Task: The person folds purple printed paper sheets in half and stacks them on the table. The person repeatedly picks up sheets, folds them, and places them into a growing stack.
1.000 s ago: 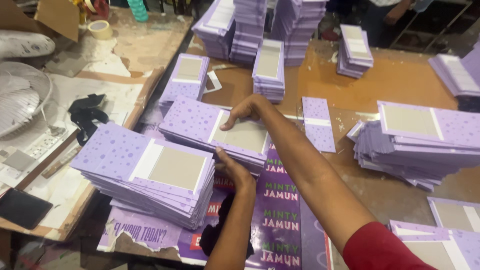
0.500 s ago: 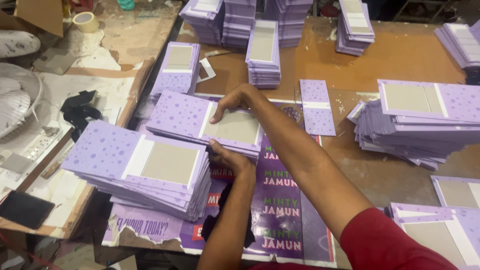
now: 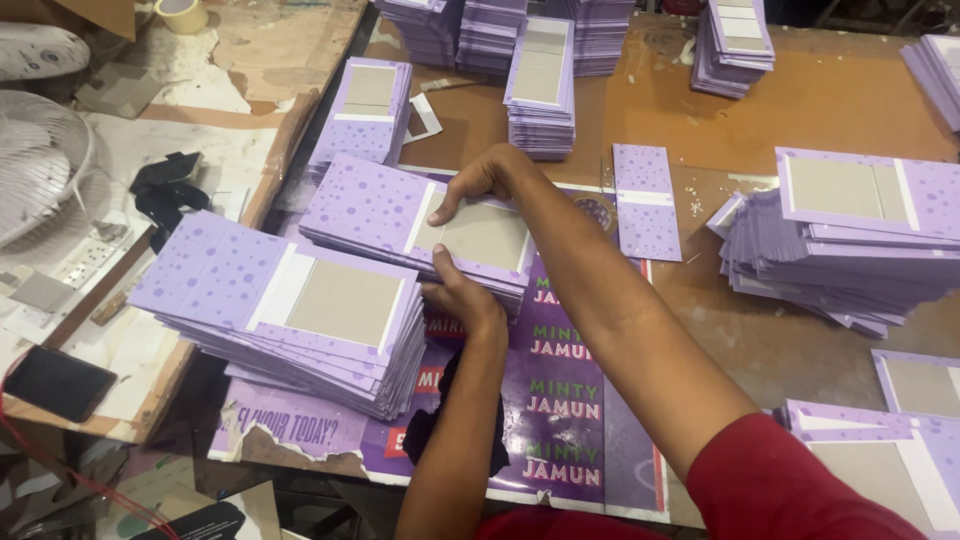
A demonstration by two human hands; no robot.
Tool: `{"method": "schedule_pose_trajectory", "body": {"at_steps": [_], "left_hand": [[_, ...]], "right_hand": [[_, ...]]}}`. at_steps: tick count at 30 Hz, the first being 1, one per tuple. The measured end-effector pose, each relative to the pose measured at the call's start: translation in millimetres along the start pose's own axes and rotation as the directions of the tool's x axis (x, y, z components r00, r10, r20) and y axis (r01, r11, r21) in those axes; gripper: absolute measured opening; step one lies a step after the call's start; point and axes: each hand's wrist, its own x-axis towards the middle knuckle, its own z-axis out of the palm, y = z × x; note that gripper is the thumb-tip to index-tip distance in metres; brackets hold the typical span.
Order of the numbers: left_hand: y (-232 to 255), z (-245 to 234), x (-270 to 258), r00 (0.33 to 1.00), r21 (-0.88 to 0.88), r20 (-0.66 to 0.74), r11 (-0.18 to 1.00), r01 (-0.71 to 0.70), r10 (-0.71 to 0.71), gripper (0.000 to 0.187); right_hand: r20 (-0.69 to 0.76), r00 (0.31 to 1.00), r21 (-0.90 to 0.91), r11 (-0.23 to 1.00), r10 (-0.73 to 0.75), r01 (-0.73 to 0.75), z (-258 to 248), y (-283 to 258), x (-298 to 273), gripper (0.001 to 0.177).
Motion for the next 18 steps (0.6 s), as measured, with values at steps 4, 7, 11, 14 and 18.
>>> {"method": "schedule_pose_trajectory", "body": {"at_steps": [4, 7, 11, 14, 18], "left_hand": [[4.0, -1.0, -4.1, 0.999, -0.016, -0.039, 0.999, 0.035, -0.035, 0.081], [6.9, 3.3, -3.0, 0.993, -0.066, -0.009, 0.991, 0.12, -0.121, 0.08], [8.8, 5.6, -3.5, 0.995, -0.069, -0.009, 0.993, 0.096, -0.097, 0.08], [8.2, 5.5, -4.3, 0.996, -0.068, -0.005, 0.994, 0.087, -0.088, 0.081], [3.3, 0.1, -2.1, 0.998, 0.055, -0.028, 0.997, 0.051, -0.05, 0.08]], "right_hand": [[0.008, 1.0, 0.004, 1.0, 0.023, -0.023, 1.6, 8.2, 10.4, 0.066], [-0.032, 0.999, -0.013, 1.0, -0.022, 0.021, -2.4, 6.5, 11.3, 0.066], [-0.039, 0.999, -0.015, 1.0, -0.003, 0.002, -2.3, 8.5, 10.9, 0.065], [-0.043, 0.999, -0.008, 1.0, -0.018, 0.018, -1.0, 10.6, 10.6, 0.065], [-0.033, 0.999, -0.014, 0.999, -0.03, 0.03, 4.3, 7.0, 5.8, 0.068]]}}
